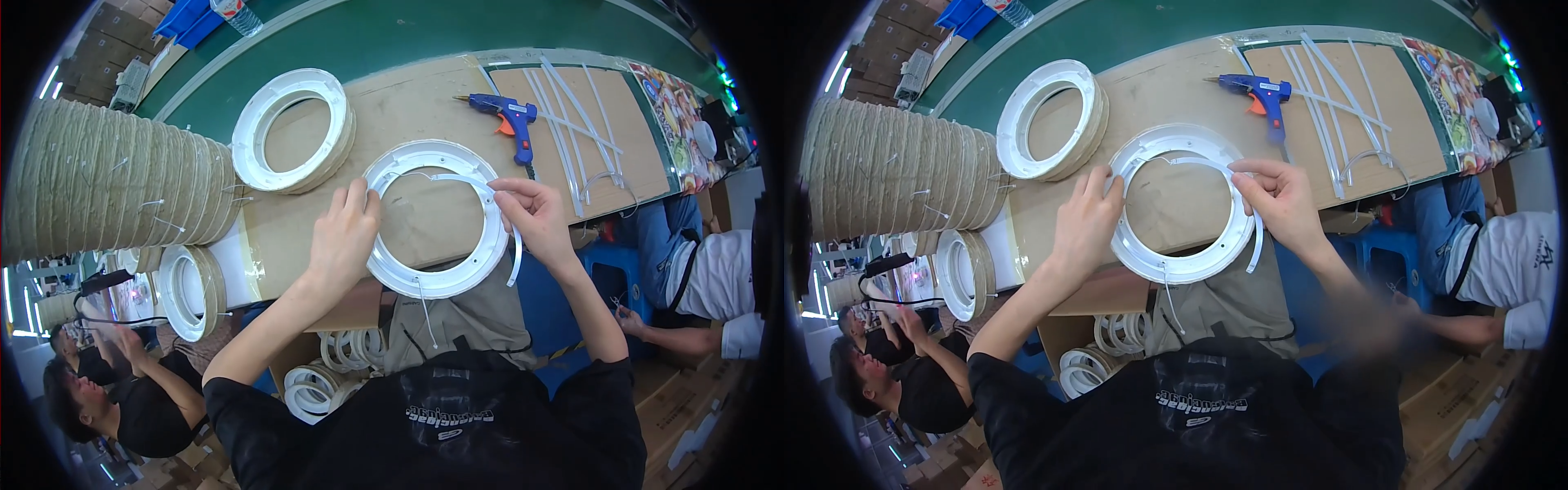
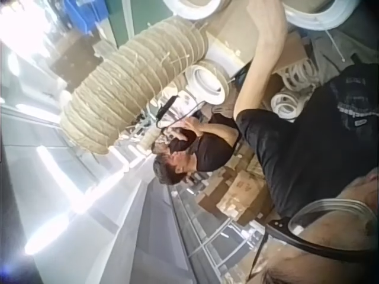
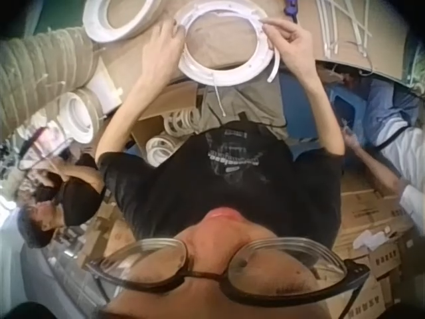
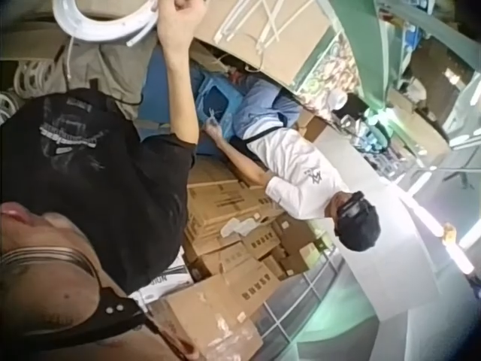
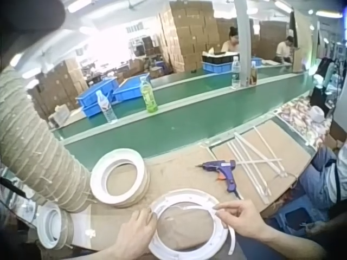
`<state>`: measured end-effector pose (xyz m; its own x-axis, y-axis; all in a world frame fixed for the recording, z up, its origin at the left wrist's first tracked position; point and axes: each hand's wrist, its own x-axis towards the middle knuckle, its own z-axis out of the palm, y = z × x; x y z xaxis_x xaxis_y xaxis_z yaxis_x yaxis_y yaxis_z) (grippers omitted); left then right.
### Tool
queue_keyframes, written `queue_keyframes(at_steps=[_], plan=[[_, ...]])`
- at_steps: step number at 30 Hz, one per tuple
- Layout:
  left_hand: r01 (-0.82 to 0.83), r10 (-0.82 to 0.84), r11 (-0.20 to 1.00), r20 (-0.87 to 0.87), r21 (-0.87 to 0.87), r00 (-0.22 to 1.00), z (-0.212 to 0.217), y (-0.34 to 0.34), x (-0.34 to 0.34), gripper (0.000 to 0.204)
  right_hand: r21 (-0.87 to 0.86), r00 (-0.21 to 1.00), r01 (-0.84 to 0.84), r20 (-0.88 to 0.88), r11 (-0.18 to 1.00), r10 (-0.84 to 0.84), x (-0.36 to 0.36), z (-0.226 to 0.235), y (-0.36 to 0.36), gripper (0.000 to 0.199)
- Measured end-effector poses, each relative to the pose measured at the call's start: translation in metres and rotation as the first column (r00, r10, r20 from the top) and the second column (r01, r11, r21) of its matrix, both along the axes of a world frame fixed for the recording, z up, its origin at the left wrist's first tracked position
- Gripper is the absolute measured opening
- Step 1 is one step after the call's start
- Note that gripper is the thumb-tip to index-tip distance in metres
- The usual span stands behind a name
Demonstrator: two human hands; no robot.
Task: Applying hot glue to circular plastic rings and assembling them into stacks on a production line.
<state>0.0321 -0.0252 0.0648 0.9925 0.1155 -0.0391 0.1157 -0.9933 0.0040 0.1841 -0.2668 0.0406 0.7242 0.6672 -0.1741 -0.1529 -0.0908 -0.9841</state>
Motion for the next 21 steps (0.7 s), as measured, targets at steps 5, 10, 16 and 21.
queue_keyframes(at_steps=[5,10,16,21], plan=[[0.189,-0.184,0.980,0.078,-0.060,0.980,0.004,0.011,-0.005,0.056,-0.011,1.000,-0.007,0.014,1.000,0.007,0.001,-0.002,-0.002,0.023],[0.176,-0.200,0.932,-0.042,-0.316,0.979,0.013,0.022,-0.014,0.073,-0.022,0.999,-0.017,0.031,1.000,0.018,0.001,0.000,-0.001,0.023],[0.111,-0.174,0.931,-0.155,-0.347,0.972,0.022,0.016,-0.017,0.096,-0.050,0.998,-0.025,0.050,0.998,0.027,-0.001,0.003,0.004,0.024],[0.062,-0.118,0.952,-0.175,-0.299,0.977,0.020,0.012,-0.011,0.099,-0.073,0.998,-0.013,0.067,0.997,0.018,-0.002,0.003,0.006,0.024]])
